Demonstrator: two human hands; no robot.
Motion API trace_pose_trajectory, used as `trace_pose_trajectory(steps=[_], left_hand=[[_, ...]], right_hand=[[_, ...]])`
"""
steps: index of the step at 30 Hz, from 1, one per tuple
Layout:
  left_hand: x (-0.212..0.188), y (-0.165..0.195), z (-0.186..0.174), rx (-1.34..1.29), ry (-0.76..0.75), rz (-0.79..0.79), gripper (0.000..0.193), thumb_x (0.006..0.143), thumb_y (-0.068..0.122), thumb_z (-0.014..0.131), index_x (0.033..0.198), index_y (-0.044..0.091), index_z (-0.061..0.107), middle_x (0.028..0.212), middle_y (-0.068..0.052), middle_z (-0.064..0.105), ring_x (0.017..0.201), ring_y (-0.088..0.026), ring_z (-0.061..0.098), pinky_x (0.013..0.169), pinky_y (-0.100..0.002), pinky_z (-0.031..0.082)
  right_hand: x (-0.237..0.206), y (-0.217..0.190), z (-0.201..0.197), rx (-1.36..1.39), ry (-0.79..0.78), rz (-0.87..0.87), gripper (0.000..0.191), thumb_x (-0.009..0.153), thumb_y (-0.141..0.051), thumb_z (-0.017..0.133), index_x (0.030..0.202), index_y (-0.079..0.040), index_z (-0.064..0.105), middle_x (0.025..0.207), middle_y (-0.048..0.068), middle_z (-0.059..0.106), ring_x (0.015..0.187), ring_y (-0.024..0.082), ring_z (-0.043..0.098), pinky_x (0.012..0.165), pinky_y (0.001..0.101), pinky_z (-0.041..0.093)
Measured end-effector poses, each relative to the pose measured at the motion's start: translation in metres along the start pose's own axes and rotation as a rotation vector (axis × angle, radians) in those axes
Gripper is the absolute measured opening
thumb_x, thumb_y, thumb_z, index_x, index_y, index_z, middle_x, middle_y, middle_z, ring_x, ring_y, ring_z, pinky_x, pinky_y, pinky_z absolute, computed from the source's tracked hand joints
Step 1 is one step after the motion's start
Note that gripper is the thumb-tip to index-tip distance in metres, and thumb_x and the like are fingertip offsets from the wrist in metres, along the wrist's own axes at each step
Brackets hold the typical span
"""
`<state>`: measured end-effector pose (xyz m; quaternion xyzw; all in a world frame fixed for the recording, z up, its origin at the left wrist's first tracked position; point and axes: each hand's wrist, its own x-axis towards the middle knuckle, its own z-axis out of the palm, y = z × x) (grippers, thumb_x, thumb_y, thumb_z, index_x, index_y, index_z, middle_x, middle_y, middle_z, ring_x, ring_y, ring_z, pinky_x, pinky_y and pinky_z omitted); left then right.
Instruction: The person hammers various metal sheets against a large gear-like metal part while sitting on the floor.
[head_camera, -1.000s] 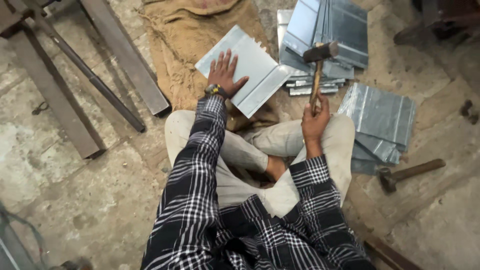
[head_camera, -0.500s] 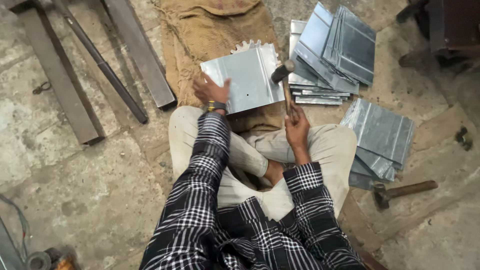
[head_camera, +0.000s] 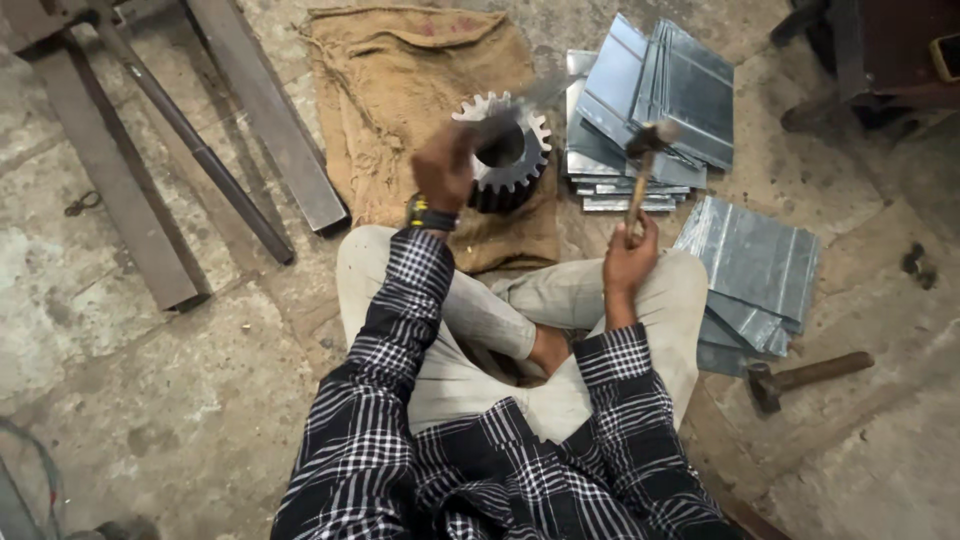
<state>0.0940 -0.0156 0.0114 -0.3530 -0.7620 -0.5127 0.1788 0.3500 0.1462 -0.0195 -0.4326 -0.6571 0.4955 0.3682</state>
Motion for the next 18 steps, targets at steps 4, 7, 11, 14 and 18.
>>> trace_pose_trajectory(steps=[4,7,11,14,18], left_hand=[[-0.019,0.004,0.008,0.213,-0.495,0.514,0.037,0.091,0.006,0.065,0.127,0.015,0.072,0.137,-0.007,0.071,0.118,-0.030,0.069,0.093,-0.043,0.056],[-0.049,-0.018,0.010,0.309,-0.702,0.645,0.046,0.082,0.019,0.067,0.127,0.009,0.070,0.146,-0.013,0.059,0.134,-0.039,0.054,0.106,-0.051,0.047],[-0.077,-0.038,0.010,0.482,-0.571,0.144,0.056,0.074,0.016,0.066,0.130,0.017,0.069,0.146,-0.021,0.051,0.134,-0.042,0.046,0.108,-0.060,0.036],[-0.087,-0.037,0.012,0.519,-0.322,-0.348,0.047,0.087,0.017,0.067,0.133,0.019,0.065,0.150,-0.022,0.053,0.139,-0.042,0.048,0.117,-0.051,0.039],[-0.090,-0.025,0.027,0.151,-0.135,-0.960,0.083,0.080,0.041,0.080,0.140,0.002,0.039,0.143,-0.028,0.053,0.133,-0.043,0.052,0.115,-0.048,0.039]], right_hand=[[0.006,0.006,-0.007,0.083,0.020,0.145,0.047,0.098,-0.014,0.076,0.136,-0.006,0.049,0.069,0.000,0.058,0.051,0.008,0.052,0.044,0.0269,0.039],[0.010,0.009,-0.010,0.193,0.040,0.267,0.050,0.094,-0.017,0.076,0.134,-0.007,0.048,0.065,0.000,0.054,0.045,0.009,0.046,0.038,0.0280,0.035],[0.011,0.011,-0.009,0.132,0.043,0.254,0.055,0.090,-0.016,0.078,0.134,-0.006,0.046,0.065,0.001,0.056,0.044,0.010,0.047,0.037,0.0292,0.034],[0.009,0.011,-0.007,0.063,-0.008,0.268,0.055,0.090,-0.017,0.077,0.136,-0.007,0.048,0.064,0.001,0.058,0.043,0.009,0.048,0.037,0.0295,0.036],[0.004,0.009,0.000,-0.035,-0.077,0.057,0.055,0.090,-0.013,0.080,0.138,-0.005,0.054,0.082,0.007,0.062,0.060,0.015,0.056,0.051,0.0323,0.045]])
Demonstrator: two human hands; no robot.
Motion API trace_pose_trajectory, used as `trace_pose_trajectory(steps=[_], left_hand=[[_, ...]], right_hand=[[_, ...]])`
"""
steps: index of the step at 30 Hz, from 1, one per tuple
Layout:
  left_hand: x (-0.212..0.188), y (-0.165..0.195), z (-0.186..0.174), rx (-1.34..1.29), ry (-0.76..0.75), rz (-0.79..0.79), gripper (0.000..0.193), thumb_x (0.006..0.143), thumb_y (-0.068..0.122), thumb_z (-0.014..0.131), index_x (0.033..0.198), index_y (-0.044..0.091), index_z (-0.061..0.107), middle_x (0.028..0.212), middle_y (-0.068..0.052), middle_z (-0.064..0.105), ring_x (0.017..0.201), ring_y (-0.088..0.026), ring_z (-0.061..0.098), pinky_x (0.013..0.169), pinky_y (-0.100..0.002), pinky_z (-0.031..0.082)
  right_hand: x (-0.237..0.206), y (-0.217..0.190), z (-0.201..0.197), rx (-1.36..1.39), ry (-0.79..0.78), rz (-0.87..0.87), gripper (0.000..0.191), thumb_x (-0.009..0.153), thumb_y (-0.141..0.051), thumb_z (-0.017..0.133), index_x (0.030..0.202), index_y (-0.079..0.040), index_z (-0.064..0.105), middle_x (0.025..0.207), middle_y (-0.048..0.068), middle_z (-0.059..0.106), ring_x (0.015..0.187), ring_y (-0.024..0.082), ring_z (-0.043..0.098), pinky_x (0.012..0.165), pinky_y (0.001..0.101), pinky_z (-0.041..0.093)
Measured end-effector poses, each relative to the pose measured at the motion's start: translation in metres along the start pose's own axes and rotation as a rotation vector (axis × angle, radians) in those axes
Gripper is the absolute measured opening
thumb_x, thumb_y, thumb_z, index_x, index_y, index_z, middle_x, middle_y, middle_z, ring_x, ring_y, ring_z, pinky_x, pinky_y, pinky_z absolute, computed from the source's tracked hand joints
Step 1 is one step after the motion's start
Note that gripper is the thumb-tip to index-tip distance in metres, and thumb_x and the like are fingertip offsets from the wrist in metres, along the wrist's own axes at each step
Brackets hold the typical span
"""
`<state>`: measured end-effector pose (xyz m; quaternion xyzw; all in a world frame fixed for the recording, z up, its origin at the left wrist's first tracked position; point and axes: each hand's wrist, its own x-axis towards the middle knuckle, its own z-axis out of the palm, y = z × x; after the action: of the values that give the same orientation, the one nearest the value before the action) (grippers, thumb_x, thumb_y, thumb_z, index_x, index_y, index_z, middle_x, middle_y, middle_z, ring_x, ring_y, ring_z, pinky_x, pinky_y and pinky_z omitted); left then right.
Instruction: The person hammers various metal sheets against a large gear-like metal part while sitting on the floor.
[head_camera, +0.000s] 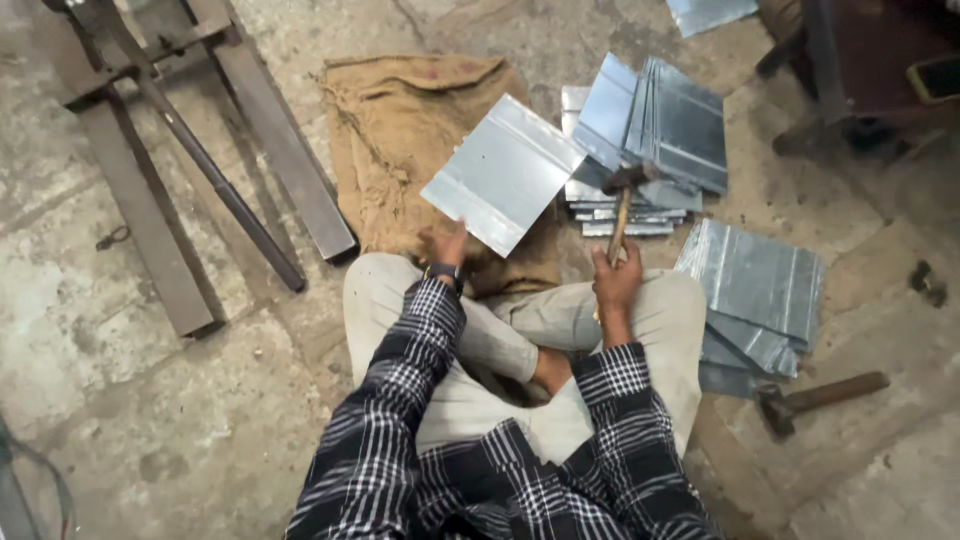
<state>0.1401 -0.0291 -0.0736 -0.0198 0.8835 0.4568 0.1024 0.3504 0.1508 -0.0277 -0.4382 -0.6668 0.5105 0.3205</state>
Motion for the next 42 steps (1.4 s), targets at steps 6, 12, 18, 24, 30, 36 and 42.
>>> trace_pose_trajectory(steps=[6,12,18,24,30,36,42], left_hand=[[0.002,0.010,0.016,-0.087,-0.129,0.122,0.118,0.078,0.044,0.083,0.152,-0.013,0.010,0.138,-0.039,0.051,0.127,-0.051,0.054,0.107,-0.046,0.045],[0.055,-0.002,-0.020,-0.030,-0.029,0.285,0.079,0.085,0.022,0.076,0.153,0.004,0.042,0.134,-0.027,0.064,0.120,-0.042,0.065,0.100,-0.044,0.051],[0.060,-0.010,-0.033,0.066,0.070,0.194,0.051,0.091,0.030,0.070,0.141,0.016,0.062,0.118,-0.021,0.074,0.106,-0.042,0.069,0.089,-0.048,0.055],[0.051,-0.004,-0.036,0.111,-0.022,0.164,0.066,0.071,0.047,0.091,0.112,0.004,0.062,0.107,-0.024,0.073,0.099,-0.044,0.069,0.085,-0.049,0.056],[0.044,-0.010,-0.032,0.094,-0.048,0.106,0.071,0.071,0.047,0.091,0.115,0.000,0.061,0.109,-0.026,0.073,0.102,-0.045,0.069,0.088,-0.049,0.056],[0.035,-0.016,-0.031,0.197,-0.075,0.050,0.081,0.070,0.050,0.091,0.122,-0.003,0.059,0.113,-0.031,0.069,0.107,-0.047,0.067,0.092,-0.050,0.054],[0.034,-0.018,-0.028,0.184,-0.101,0.006,0.088,0.068,0.050,0.091,0.128,-0.004,0.055,0.115,-0.032,0.067,0.107,-0.048,0.066,0.092,-0.051,0.053]], right_hand=[[-0.014,-0.009,0.017,-0.132,-0.123,-0.148,0.052,0.086,-0.005,0.076,0.135,-0.003,0.057,0.092,0.007,0.072,0.078,0.016,0.071,0.070,0.0312,0.057],[-0.027,-0.019,0.033,-0.146,-0.234,-0.138,0.047,0.093,0.002,0.068,0.139,-0.001,0.061,0.097,0.018,0.072,0.087,0.025,0.068,0.077,0.0357,0.054],[-0.035,-0.025,0.047,-0.102,-0.259,-0.174,0.040,0.090,-0.004,0.075,0.128,0.003,0.063,0.114,0.018,0.075,0.103,0.023,0.074,0.088,0.0327,0.058],[-0.038,-0.029,0.052,-0.204,-0.297,0.157,0.029,0.100,-0.028,0.065,0.114,-0.003,0.067,0.086,0.019,0.071,0.070,0.033,0.065,0.064,0.0446,0.048],[-0.031,-0.032,0.043,-0.399,-0.280,-0.082,0.050,0.099,-0.044,0.066,0.086,0.004,0.066,0.074,0.023,0.063,0.070,0.038,0.063,0.067,0.0473,0.048],[-0.012,-0.041,0.023,-0.281,-0.348,-0.201,0.039,0.096,-0.037,0.070,0.097,0.002,0.069,0.074,0.015,0.068,0.064,0.025,0.063,0.060,0.0391,0.049],[0.015,-0.071,0.005,0.595,-0.355,-0.121,0.029,0.102,-0.035,0.058,0.100,-0.006,0.062,0.077,0.009,0.060,0.051,0.013,0.049,0.043,0.0283,0.036]])
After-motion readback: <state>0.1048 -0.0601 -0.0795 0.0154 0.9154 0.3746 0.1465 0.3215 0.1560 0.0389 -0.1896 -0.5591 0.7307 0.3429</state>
